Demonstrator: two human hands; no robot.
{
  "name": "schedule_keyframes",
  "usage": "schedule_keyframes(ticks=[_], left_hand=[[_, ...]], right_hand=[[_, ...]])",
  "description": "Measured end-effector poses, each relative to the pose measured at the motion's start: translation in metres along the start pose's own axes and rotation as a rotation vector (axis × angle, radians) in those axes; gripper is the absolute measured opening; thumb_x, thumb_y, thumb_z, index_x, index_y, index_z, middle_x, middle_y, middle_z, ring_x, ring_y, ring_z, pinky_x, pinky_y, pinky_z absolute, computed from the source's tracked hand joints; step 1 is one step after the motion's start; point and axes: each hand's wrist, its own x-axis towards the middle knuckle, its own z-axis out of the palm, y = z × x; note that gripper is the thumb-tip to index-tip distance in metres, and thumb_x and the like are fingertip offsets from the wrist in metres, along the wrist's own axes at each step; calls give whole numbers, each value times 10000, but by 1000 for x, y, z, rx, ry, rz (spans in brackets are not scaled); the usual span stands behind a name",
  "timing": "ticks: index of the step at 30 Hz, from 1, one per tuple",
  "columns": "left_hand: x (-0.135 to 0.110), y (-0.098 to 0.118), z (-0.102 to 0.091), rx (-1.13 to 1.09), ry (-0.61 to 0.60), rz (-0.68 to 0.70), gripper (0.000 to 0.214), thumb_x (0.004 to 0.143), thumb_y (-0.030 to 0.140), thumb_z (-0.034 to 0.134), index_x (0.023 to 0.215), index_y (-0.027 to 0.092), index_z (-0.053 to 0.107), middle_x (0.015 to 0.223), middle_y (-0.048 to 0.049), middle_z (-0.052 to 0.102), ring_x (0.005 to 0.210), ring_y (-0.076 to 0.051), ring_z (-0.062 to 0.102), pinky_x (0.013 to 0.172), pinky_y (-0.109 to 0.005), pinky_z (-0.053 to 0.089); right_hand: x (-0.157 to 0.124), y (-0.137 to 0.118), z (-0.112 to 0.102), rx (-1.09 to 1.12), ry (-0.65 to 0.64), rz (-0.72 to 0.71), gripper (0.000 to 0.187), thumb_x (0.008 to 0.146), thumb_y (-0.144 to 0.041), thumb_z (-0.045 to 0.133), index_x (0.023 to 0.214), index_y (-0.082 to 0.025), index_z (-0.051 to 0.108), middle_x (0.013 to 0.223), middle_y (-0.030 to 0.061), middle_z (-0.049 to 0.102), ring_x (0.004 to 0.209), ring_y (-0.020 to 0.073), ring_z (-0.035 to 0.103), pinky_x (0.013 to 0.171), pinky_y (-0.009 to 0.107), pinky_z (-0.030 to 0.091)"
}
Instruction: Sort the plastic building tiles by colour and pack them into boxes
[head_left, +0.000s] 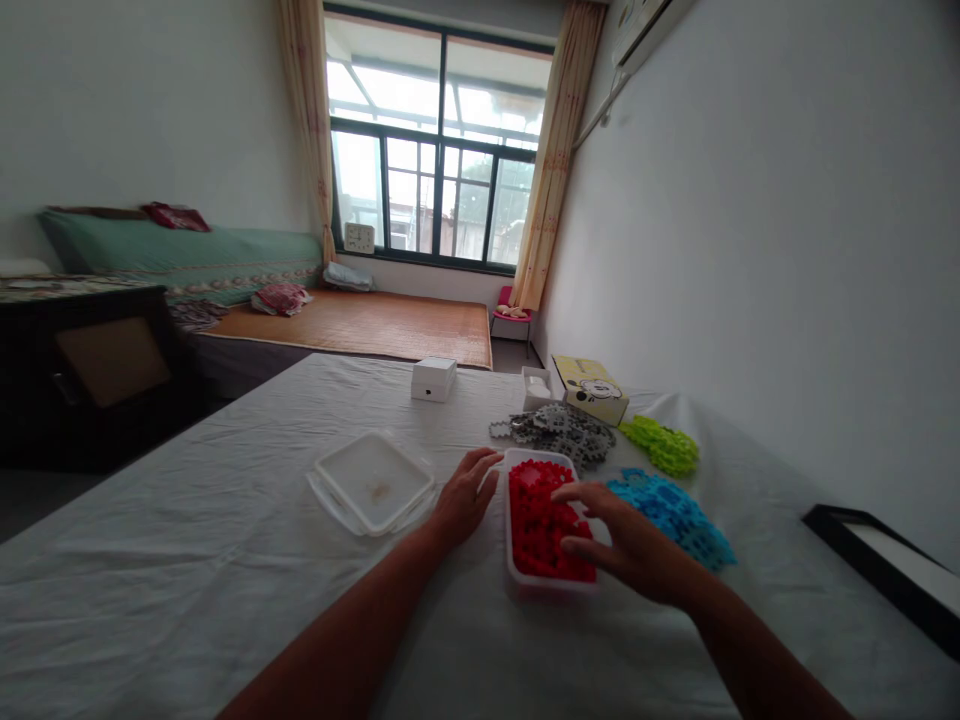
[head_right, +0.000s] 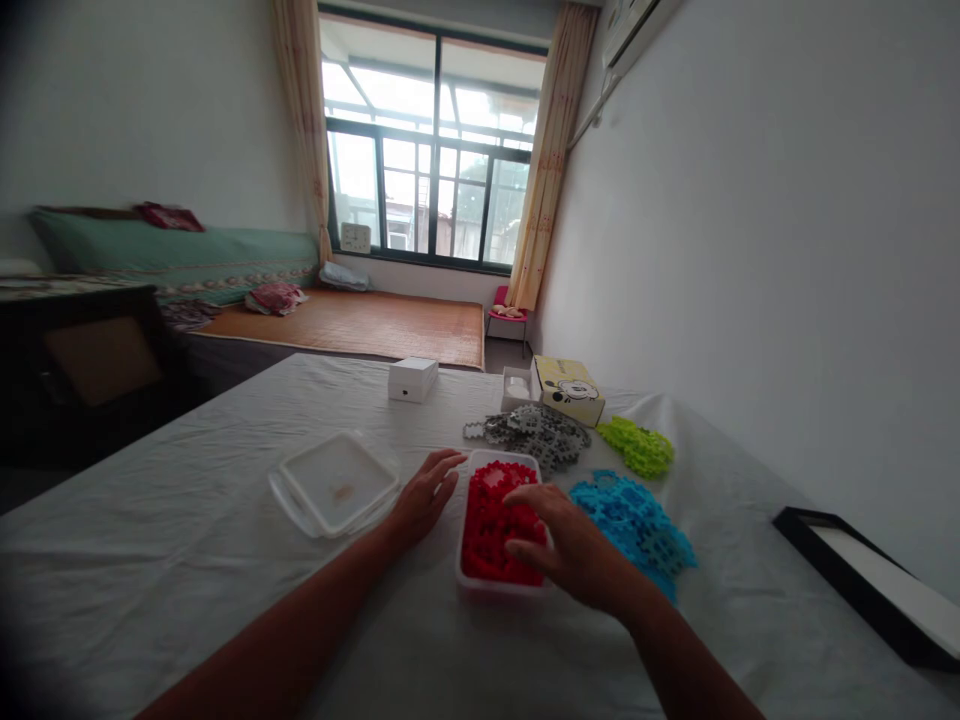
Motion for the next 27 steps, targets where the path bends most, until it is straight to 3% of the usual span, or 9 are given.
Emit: schedule_keyframes(ticks=[2, 5, 8, 11, 15, 18, 22, 27], left_hand=[[0, 0, 1, 11, 0, 4, 347, 941, 312, 359, 1222, 228, 544, 1220, -86, 539, 1160, -190, 501, 1039, -385, 411], [0, 1, 1, 69, -12, 8, 338, 922, 268, 386, 1222, 238, 540, 1207, -82, 546, 1139, -192, 512, 1015, -379, 427], [0, 2, -7, 216, -27, -34, 346, 887, 216, 421, 1209, 242, 544, 1153, -81, 569, 1079, -207, 534, 962, -386, 454], [-1, -2, -25, 417, -70, -124, 292, 840, 206, 488, 1108, 238, 602, 1073, -93, 599, 1045, -246, 536, 911, -413, 462], [0, -12, -62, 672, -205, -282, 248, 761, 243, 605, 1004, 226, 650, 1071, -129, 616, 1030, -311, 538, 843, -480, 454], [4, -22, -86, 787, -262, -346, 282, 796, 146, 513, 1012, 254, 660, 1113, -114, 627, 1033, -303, 548, 826, -477, 442], [15, -33, -99, 717, -370, -130, 384, 790, 33, 452, 963, 294, 675, 1123, -63, 648, 1105, -242, 529, 920, -418, 384], [32, -40, -108, 674, -533, -12, 253, 794, 88, 499, 809, 253, 689, 864, -55, 693, 940, -186, 593, 941, -329, 363]], right_hand=[[-5, 3, 0, 14, -19, 0, 204, 869, -344, 535, 1025, -256, 631, 1043, 41, 658, 970, 201, 588, 853, 344, 477], [-12, 3, 9, -33, -35, -74, 158, 880, -317, 524, 936, -273, 665, 1013, 33, 678, 998, 211, 588, 897, 368, 465], [-18, 7, 18, -64, 147, -62, 194, 893, -317, 495, 1009, -282, 646, 1088, 51, 661, 1061, 226, 575, 937, 401, 456], [-25, 13, 25, -64, 294, -35, 202, 892, -328, 488, 1023, -286, 635, 1073, 57, 669, 1034, 230, 603, 917, 405, 480], [-35, 18, 32, -37, 326, -76, 168, 883, -323, 504, 974, -288, 641, 1023, 40, 691, 982, 214, 637, 871, 368, 519], [-41, 21, 35, -22, 342, -102, 158, 876, -314, 517, 976, -289, 637, 1012, 34, 696, 971, 211, 645, 853, 360, 533], [-47, 20, 33, -1, 353, -119, 154, 876, -293, 514, 972, -288, 635, 998, 34, 698, 965, 209, 650, 843, 350, 542], [-57, 17, 32, 19, 354, -142, 161, 880, -263, 505, 971, -281, 637, 1013, 40, 692, 976, 198, 646, 860, 324, 535]])
